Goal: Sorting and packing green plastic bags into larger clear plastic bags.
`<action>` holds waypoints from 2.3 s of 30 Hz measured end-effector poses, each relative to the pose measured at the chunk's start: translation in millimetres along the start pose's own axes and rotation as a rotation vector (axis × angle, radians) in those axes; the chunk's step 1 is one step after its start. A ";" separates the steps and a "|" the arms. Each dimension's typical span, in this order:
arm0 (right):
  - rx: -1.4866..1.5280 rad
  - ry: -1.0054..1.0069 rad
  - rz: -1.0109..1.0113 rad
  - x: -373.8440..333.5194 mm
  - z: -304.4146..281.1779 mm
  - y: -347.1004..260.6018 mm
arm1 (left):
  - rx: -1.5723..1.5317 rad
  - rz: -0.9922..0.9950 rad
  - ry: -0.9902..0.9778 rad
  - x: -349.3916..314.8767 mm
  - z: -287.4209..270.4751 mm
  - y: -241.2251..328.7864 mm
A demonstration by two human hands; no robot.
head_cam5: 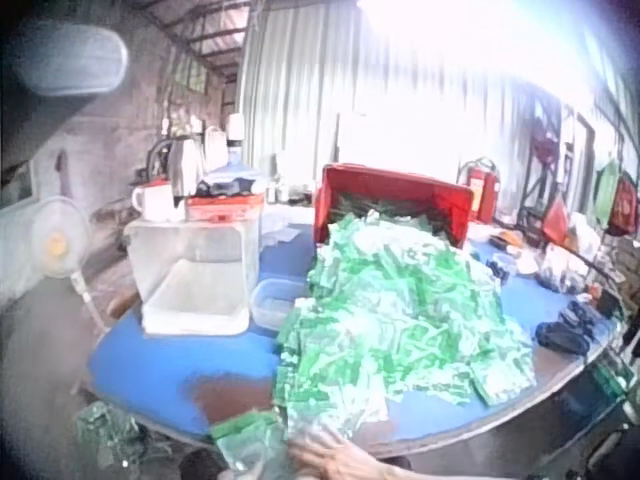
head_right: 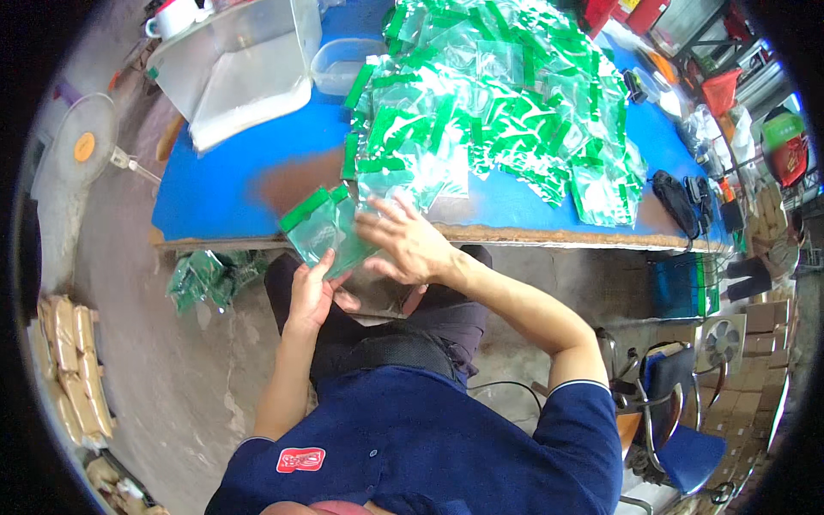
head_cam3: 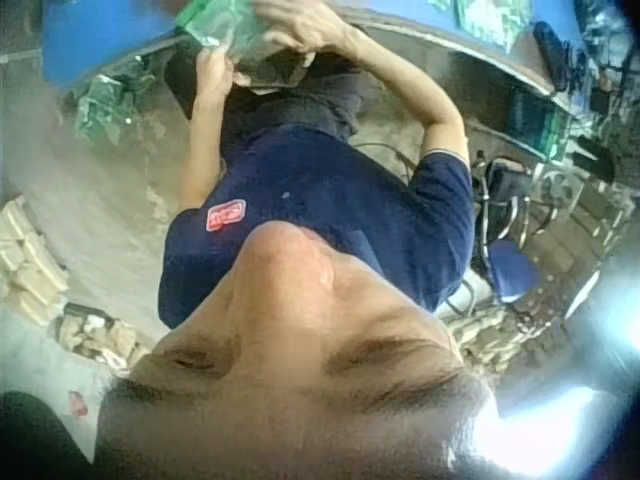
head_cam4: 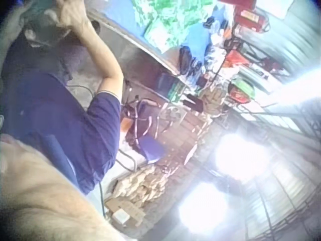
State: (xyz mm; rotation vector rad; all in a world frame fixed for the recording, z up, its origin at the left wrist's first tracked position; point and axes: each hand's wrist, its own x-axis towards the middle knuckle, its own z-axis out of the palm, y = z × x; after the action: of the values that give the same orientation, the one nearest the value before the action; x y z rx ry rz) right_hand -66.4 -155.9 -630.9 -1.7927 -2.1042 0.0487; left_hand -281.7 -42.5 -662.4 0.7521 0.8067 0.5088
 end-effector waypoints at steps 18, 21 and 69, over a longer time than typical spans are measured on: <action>0.046 0.101 0.080 13.5 -14.0 21.8 | -0.239 -0.043 -0.119 1.8 22.0 -37.4; -0.272 0.282 0.399 39.9 -28.3 60.8 | -0.078 0.083 -0.061 -5.0 19.5 -20.2; -0.091 0.539 0.328 -37.6 1.0 53.4 | -0.324 -0.103 -0.159 13.7 -15.5 -31.7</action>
State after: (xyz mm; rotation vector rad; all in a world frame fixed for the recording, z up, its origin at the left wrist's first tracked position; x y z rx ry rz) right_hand -11.8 -181.8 -655.6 -1.9173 -1.4500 -0.4038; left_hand -281.9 -47.5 -699.9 0.4427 0.5926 0.4666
